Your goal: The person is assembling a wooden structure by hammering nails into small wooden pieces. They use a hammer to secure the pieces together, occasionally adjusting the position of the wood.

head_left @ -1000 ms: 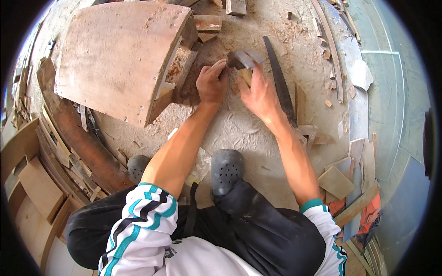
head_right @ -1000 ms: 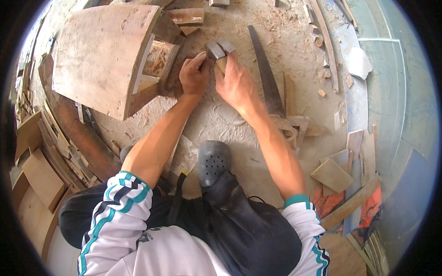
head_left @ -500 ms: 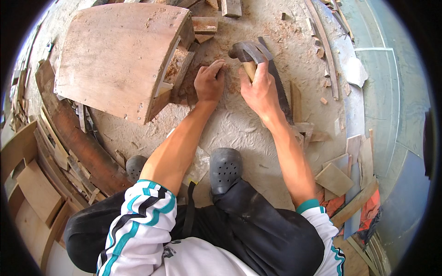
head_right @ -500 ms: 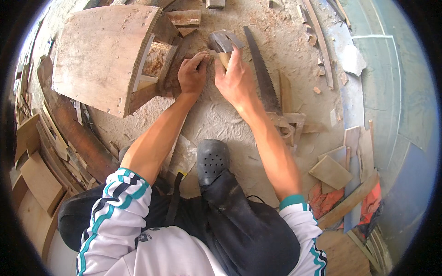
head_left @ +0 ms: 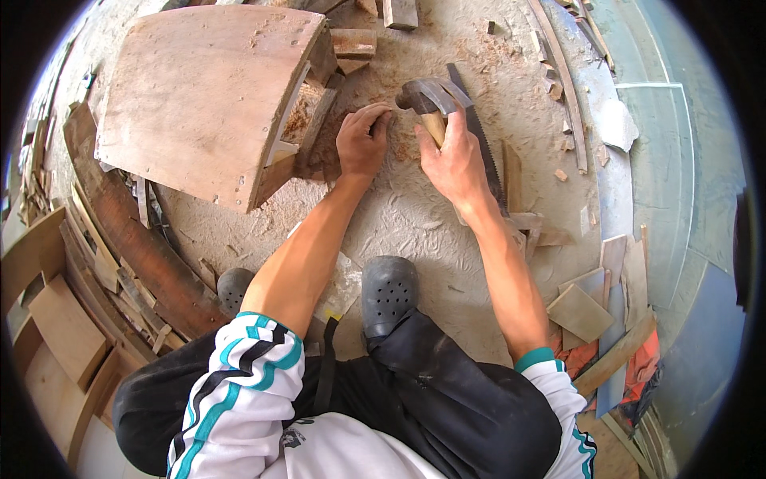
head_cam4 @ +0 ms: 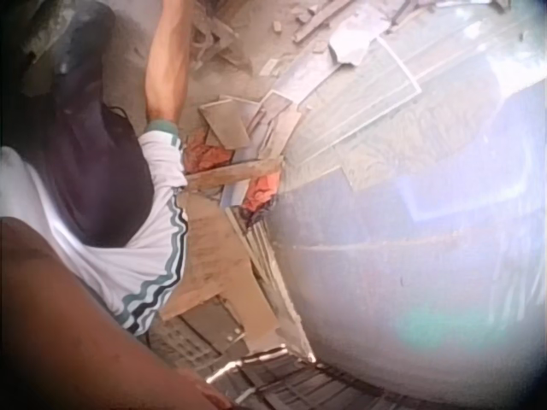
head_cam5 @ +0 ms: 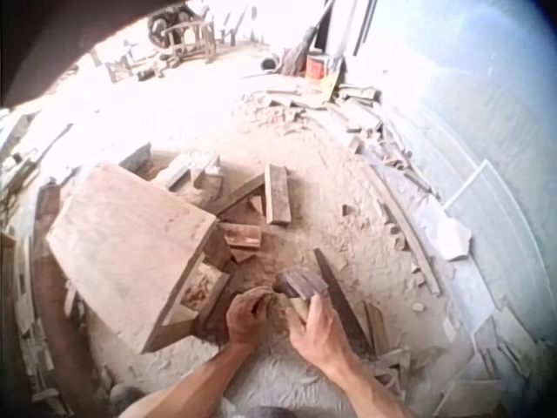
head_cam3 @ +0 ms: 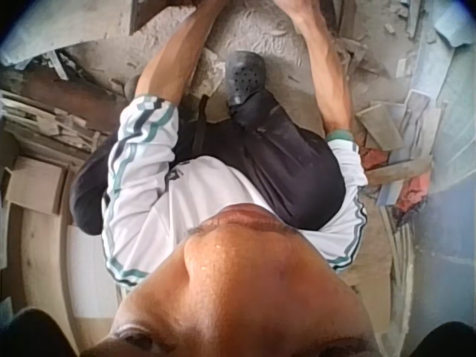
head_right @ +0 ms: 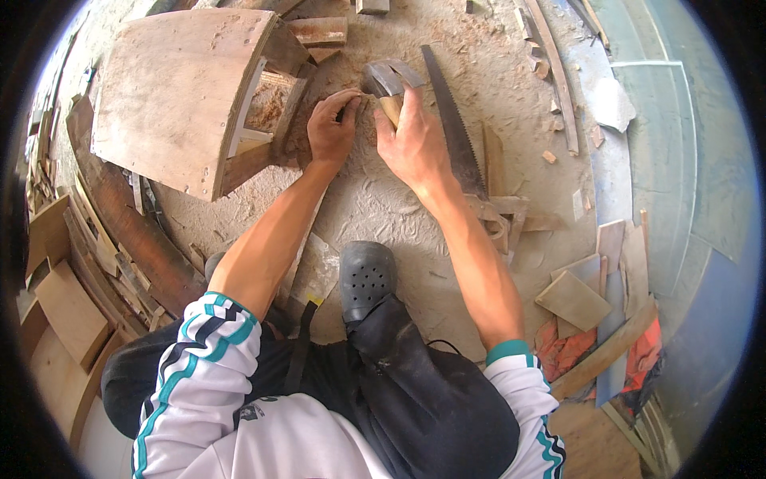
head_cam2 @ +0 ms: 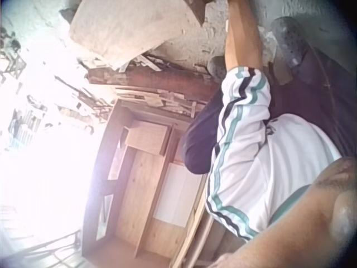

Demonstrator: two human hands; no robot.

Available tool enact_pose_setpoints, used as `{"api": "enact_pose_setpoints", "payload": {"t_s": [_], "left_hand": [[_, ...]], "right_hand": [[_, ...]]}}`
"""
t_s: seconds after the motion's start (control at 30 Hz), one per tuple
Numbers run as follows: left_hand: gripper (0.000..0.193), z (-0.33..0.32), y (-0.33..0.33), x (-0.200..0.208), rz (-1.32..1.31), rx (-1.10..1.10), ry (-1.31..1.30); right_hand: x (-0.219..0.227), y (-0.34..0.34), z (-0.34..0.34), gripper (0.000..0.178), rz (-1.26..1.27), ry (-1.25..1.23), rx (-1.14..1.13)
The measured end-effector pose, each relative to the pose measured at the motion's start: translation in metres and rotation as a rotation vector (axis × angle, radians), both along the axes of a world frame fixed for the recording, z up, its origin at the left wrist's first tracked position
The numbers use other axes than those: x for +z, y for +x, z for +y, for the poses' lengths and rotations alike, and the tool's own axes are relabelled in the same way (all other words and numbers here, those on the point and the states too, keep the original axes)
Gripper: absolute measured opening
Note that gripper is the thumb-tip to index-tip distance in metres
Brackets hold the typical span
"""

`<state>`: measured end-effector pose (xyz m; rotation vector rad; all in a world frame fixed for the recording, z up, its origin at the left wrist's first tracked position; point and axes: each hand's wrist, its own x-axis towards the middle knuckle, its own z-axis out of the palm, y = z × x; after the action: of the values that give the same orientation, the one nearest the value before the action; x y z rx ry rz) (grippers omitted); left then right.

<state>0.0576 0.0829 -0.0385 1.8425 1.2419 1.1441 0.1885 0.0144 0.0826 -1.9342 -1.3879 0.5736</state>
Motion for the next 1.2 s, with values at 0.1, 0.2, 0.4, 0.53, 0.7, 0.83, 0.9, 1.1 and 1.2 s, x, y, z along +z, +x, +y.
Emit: {"api": "enact_pose_setpoints", "payload": {"t_s": [0.1, 0.2, 0.4, 0.53, 0.7, 0.83, 0.9, 1.1, 1.2], "left_hand": [[0.015, -0.002, 0.002, -0.001, 0.016, 0.010, 0.038], [0.017, -0.003, 0.001, 0.000, 0.075, 0.011, 0.036], [0.029, -0.002, 0.001, -0.003, 0.140, -0.013, 0.107], [0.057, -0.001, -0.002, 0.002, 0.064, -0.032, -0.004], [0.064, -0.009, -0.021, 0.026, 0.435, -0.050, 0.103], [0.053, -0.019, -0.033, 0.010, 0.461, -0.041, 0.168], [0.047, -0.020, -0.035, 0.005, 0.478, -0.047, 0.214], [0.042, -0.021, -0.032, 0.004, 0.455, -0.077, 0.182], [0.041, -0.020, -0.032, 0.006, 0.443, -0.081, 0.183]], "right_hand": [[0.005, -0.002, 0.001, 0.055, 0.051, -0.007, 0.002], [0.013, -0.006, 0.005, 0.056, 0.081, 0.021, 0.002], [-0.001, -0.009, 0.005, 0.056, 0.026, 0.093, 0.033], [-0.004, -0.003, 0.000, 0.054, 0.026, 0.055, 0.017], [0.008, 0.010, 0.009, 0.052, -0.006, -0.035, 0.046], [0.020, 0.006, 0.020, 0.049, -0.048, -0.085, 0.081], [0.032, 0.000, 0.027, 0.048, -0.017, -0.117, 0.085], [0.027, -0.014, 0.022, 0.045, -0.085, 0.010, 0.180], [0.011, -0.007, 0.018, 0.047, -0.182, -0.216, 0.238]]}}
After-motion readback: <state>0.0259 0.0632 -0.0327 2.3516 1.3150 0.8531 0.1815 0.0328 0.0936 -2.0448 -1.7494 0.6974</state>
